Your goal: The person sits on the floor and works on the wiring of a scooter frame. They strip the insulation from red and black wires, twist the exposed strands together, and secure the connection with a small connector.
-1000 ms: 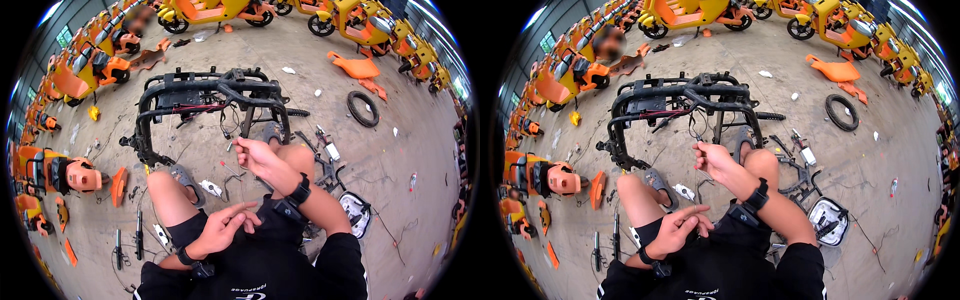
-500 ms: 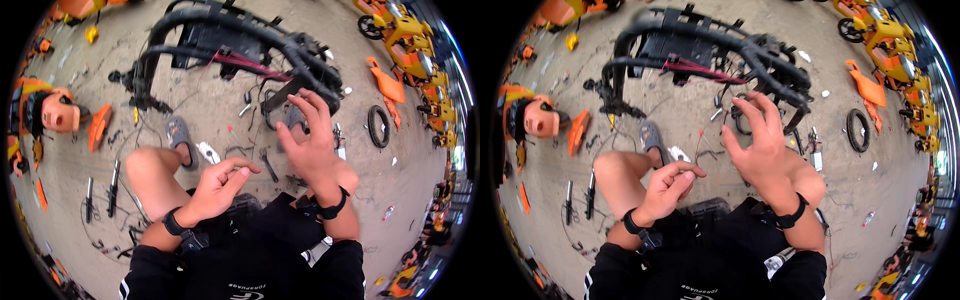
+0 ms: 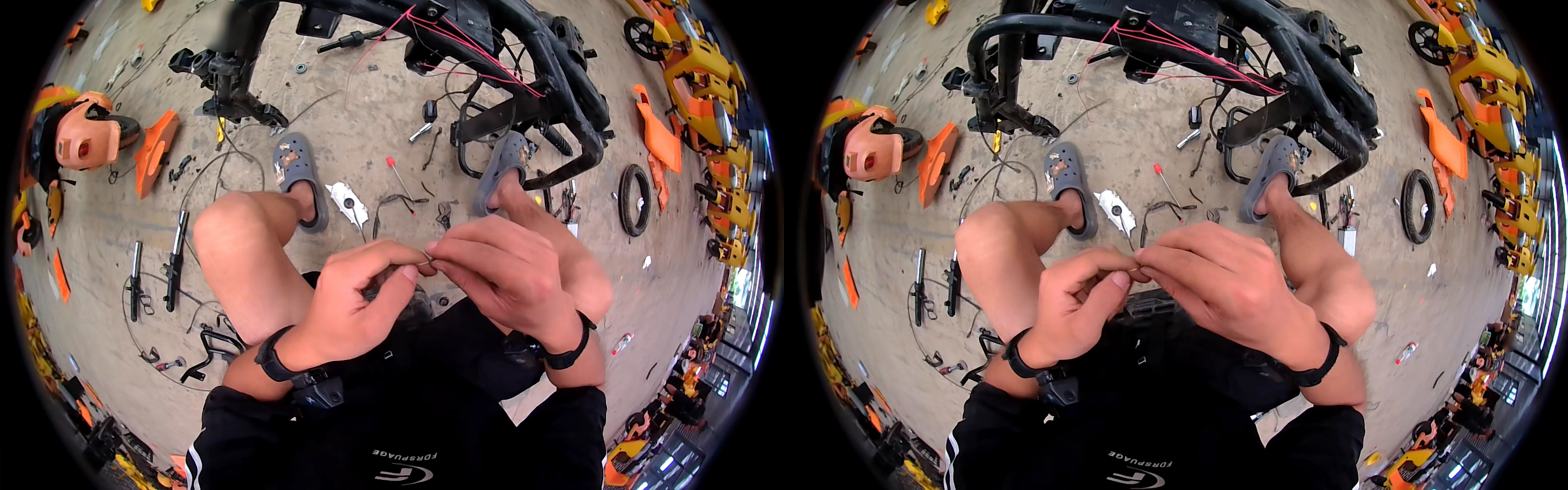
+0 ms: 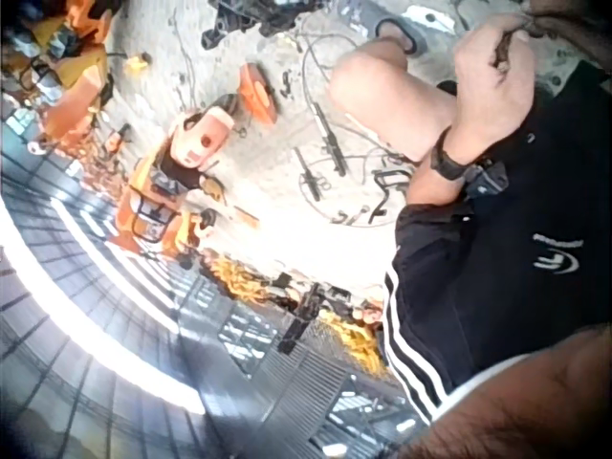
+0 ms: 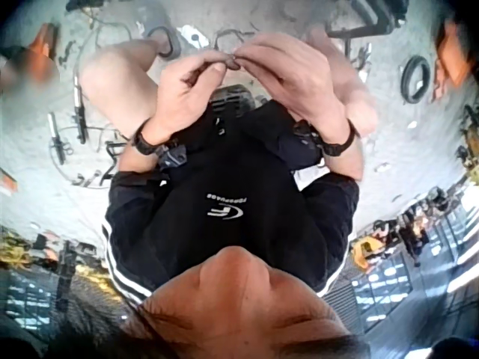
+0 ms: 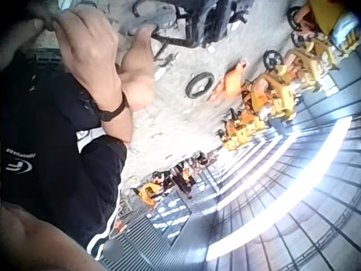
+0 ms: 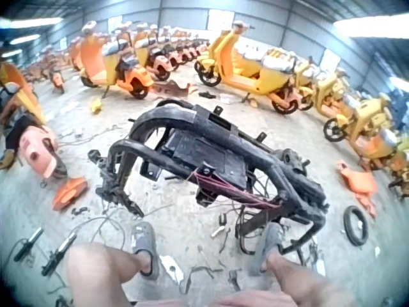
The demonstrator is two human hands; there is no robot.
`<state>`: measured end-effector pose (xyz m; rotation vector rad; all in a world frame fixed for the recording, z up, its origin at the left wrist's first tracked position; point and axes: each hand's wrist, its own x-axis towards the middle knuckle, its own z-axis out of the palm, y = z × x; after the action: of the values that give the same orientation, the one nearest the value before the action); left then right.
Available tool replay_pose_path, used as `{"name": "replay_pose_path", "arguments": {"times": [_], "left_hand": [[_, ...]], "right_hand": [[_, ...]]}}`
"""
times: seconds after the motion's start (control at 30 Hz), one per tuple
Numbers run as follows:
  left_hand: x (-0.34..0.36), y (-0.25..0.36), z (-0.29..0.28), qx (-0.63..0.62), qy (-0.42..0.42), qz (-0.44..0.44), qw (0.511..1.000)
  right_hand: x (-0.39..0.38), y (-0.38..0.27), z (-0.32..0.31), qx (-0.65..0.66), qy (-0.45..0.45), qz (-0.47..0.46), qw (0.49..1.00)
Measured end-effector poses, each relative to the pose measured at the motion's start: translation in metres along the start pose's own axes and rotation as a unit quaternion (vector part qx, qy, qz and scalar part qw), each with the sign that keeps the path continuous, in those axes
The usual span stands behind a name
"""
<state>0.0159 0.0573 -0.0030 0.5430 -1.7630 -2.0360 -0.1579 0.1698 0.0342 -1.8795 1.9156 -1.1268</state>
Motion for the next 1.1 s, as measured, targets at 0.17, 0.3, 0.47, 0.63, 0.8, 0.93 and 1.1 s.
{"name": "replay_pose_path", "arguments": {"times": [0.17, 0.3, 0.47, 0.63, 0.8, 0.93, 1.1], "left_hand": [[0.007, 0.002, -0.009, 0.041, 0.005, 0.014, 0.999], [0.005, 0.007, -0.005, 0.044, 0.025, -0.029, 0.998], [0.001, 0.001, 0.002, -0.001, 0.071, -0.013, 0.997], [0.0, 0.0, 0.002, 0.013, 0.071, -0.009, 0.997], [0.001, 0.005, -0.001, 0.094, 0.062, 0.009, 0.994], [-0.001, -0.009, 0.001, 0.127, 0.084, -0.005, 0.988], [0.002, -0.026, -0.02, 0.044, 0.039, -0.067, 0.996]], "right_hand": [[-0.003, -0.004, 0.006, 0.0, 0.031, 0.014, 0.999], [-0.006, -0.011, 0.01, -0.008, 0.097, 0.065, 0.993], [-0.004, -0.007, 0.011, -0.091, 0.133, -0.038, 0.986], [-0.005, -0.003, 0.019, -0.086, 0.117, -0.056, 0.988], [-0.005, -0.004, 0.022, -0.094, 0.143, -0.065, 0.983], [-0.013, -0.002, 0.021, -0.089, 0.158, -0.093, 0.979], [-0.008, 0.01, 0.028, -0.094, 0.172, -0.102, 0.975]]}}
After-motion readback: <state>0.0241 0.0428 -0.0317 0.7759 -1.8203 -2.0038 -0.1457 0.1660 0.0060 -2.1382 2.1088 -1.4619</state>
